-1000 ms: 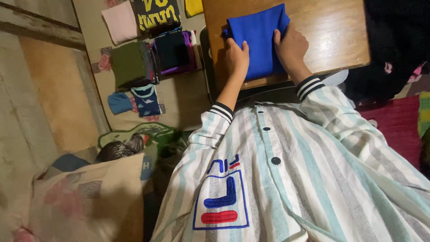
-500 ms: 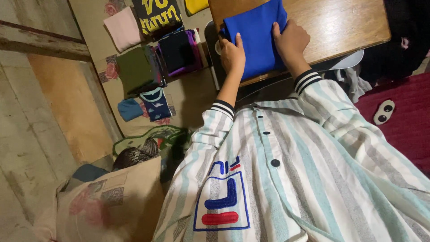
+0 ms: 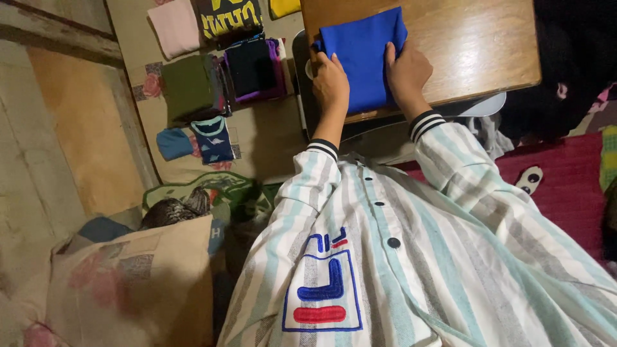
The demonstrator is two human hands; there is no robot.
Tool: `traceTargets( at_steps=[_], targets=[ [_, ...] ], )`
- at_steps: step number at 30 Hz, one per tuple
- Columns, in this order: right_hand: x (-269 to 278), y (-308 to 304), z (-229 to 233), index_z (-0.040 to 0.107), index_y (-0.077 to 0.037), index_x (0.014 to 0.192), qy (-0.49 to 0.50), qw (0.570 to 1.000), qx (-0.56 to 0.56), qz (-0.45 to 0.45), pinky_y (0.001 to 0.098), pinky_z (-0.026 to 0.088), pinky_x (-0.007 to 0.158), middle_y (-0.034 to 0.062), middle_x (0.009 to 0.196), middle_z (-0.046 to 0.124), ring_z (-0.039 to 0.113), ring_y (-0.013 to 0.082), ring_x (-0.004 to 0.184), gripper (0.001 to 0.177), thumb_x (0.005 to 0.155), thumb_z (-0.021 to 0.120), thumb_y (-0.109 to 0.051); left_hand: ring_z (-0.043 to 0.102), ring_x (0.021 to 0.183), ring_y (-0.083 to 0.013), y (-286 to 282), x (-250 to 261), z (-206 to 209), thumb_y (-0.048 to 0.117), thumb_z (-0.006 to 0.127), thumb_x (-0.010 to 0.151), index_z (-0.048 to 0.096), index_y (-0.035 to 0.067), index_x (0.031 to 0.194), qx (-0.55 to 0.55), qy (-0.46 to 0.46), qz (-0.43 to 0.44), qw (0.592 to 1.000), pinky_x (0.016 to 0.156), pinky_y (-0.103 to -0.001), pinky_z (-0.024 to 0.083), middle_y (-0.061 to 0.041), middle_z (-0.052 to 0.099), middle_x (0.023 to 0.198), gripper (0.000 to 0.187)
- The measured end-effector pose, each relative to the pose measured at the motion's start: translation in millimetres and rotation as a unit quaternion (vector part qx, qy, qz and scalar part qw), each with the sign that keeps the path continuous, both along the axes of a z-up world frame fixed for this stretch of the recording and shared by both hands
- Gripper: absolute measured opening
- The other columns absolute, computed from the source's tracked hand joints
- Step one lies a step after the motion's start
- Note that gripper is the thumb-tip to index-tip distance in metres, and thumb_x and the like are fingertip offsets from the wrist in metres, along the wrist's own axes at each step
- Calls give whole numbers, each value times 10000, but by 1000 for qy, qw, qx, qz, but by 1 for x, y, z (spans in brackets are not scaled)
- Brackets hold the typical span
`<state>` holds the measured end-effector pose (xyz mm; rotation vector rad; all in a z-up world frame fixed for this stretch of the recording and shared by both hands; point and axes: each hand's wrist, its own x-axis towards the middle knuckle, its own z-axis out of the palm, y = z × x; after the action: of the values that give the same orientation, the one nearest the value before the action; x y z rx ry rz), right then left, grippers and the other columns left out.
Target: The recorder is folding several items of clothing on a small wooden board placed on a bed.
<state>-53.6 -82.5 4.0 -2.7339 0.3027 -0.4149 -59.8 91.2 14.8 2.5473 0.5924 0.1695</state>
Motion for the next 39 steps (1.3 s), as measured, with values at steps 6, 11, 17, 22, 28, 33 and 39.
traceTargets(
  at_steps=[6, 11, 17, 22, 28, 33, 39],
  targets=[
    [-3, 0, 13, 693, -54, 996, -17, 999, 11, 29, 563, 504, 602, 211, 771, 719, 681, 442, 676, 397, 1010, 646, -448, 703, 684, -442, -3, -5, 6, 335, 427, 1071, 504, 52, 1082, 25, 2, -13, 1000, 594, -528, 568, -212, 705, 754, 293],
    [-1, 0, 12, 677, -61, 995, 28, 999, 0, 25, 565, 507, 601, 225, 769, 713, 681, 449, 674, 418, 1017, 640, -478, 702, 655, -429, -3, -4, 11, 321, 431, 1063, 494, 34, 1112, 43, -7, -13, 999, 561, -522, 566, -210, 695, 737, 298],
    [-3, -1, 11, 674, -62, 991, 13, 1000, 6, 28, 565, 509, 602, 221, 764, 715, 686, 440, 670, 414, 1020, 645, -473, 701, 644, -422, -5, -4, -5, 324, 439, 1071, 492, 28, 1116, 65, -6, -15, 998, 539, -517, 562, -199, 691, 709, 304],
    [-2, -1, 8, 675, -64, 980, 2, 1000, -8, 24, 563, 505, 580, 218, 750, 714, 684, 434, 646, 417, 1005, 662, -480, 696, 614, -418, -5, -5, -7, 322, 443, 1063, 494, 23, 1134, 95, -32, -13, 995, 510, -509, 555, -197, 688, 695, 311],
    [-2, 0, 11, 668, -62, 987, 10, 999, 12, 29, 559, 508, 585, 216, 741, 712, 679, 441, 642, 403, 1007, 658, -465, 691, 599, -430, -5, -7, 0, 314, 432, 1067, 498, 23, 1159, 71, -10, -14, 997, 493, -518, 548, -201, 686, 670, 313],
    [-2, -1, 11, 665, -58, 976, 9, 1000, 4, 28, 564, 508, 586, 222, 729, 709, 681, 447, 639, 410, 1005, 656, -467, 694, 622, -435, -7, -6, -8, 337, 428, 1067, 503, 50, 1130, 88, -37, 0, 995, 526, -529, 551, -198, 692, 693, 303],
    [-3, -3, 5, 657, -71, 980, 5, 999, 11, 34, 568, 510, 613, 219, 753, 715, 687, 446, 665, 391, 1020, 641, -460, 703, 646, -433, -7, -7, -5, 338, 423, 1078, 495, 49, 1122, 71, -14, -4, 997, 532, -519, 561, -193, 699, 704, 301]
  ],
)
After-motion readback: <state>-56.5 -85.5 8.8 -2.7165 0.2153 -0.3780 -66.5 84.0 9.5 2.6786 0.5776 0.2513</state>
